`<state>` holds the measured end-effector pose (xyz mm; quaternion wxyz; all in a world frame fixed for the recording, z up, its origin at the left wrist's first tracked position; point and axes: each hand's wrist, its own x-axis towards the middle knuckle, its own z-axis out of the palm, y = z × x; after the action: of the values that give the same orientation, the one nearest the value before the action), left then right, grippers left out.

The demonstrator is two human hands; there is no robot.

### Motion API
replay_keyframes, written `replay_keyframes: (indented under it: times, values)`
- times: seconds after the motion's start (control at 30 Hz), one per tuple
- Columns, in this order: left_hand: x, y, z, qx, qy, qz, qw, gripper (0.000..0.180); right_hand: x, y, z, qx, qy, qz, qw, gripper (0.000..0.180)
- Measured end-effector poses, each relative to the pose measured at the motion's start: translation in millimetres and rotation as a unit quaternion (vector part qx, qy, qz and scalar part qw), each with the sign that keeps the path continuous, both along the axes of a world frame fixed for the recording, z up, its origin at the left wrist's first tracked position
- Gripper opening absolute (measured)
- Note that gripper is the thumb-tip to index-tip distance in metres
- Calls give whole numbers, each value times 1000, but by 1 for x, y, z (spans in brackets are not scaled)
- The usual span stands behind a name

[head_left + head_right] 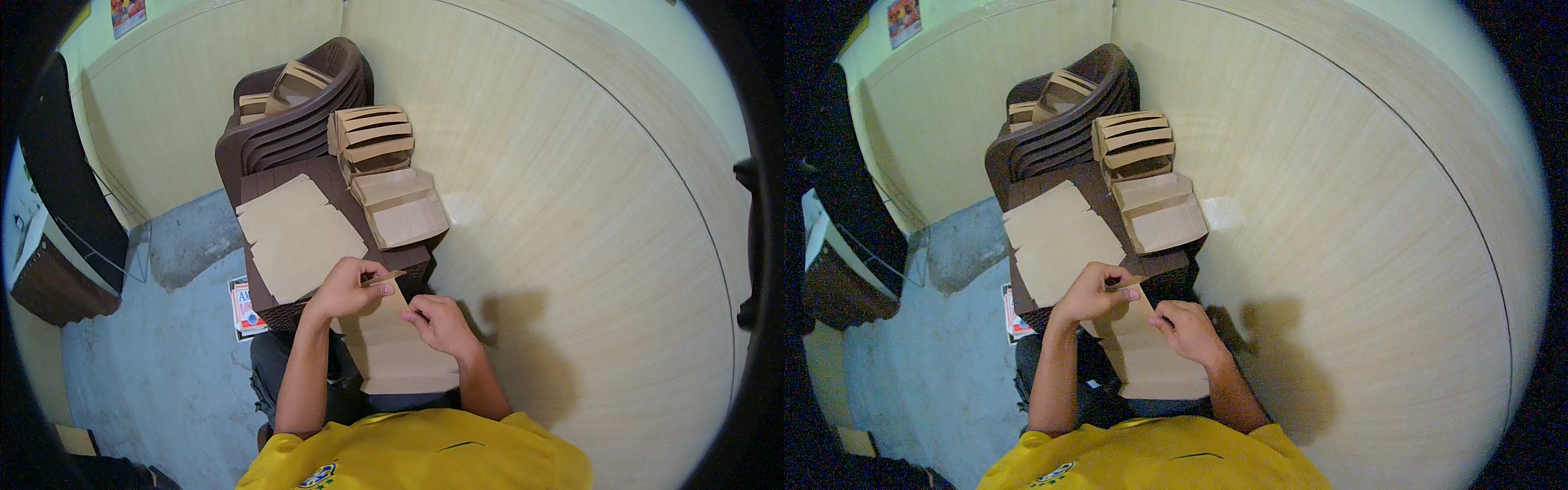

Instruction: The person assembles flat cardboard pieces into small boxes by folding the sides and tucking the flaps into slots. They repeat this process for multiple units, stacking the finished boxes on a chair.

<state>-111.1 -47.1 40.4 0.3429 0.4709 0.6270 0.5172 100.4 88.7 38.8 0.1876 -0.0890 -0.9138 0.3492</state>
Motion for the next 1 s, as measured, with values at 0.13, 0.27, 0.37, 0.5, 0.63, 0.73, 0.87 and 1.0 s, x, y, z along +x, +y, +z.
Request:
replay_keyframes:
  times: [0.13,0.27,0.37,0.5,0.63,0.73,0.87,1.0]
  values:
    - [2,0,2,-2,16,10,1000,21,4,-2,-5,-28,15,-43,999,31]
    - [2,-1,3,-7,44,51,998,21,5,5,-10,77,-46,-48,995,38]
    - [0,-3,2,6,39,49,998,22,4,5,-12,97,-19,-13,995,41]
    - [1,-7,-3,-17,30,6,999,24,-2,-1,-6,69,9,-31,997,39]
    - [5,-5,-11,-8,107,-43,993,24,-14,-1,1,72,4,-9,997,33]
    - [6,-3,-16,-23,63,-72,995,21,-18,5,4,43,23,45,998,31]
    - [8,-3,-18,4,27,-83,996,14,-16,8,4,-20,25,59,998,27]
    - [13,-2,-15,92,-91,-40,991,15,-13,11,2,-43,-12,15,999,17]
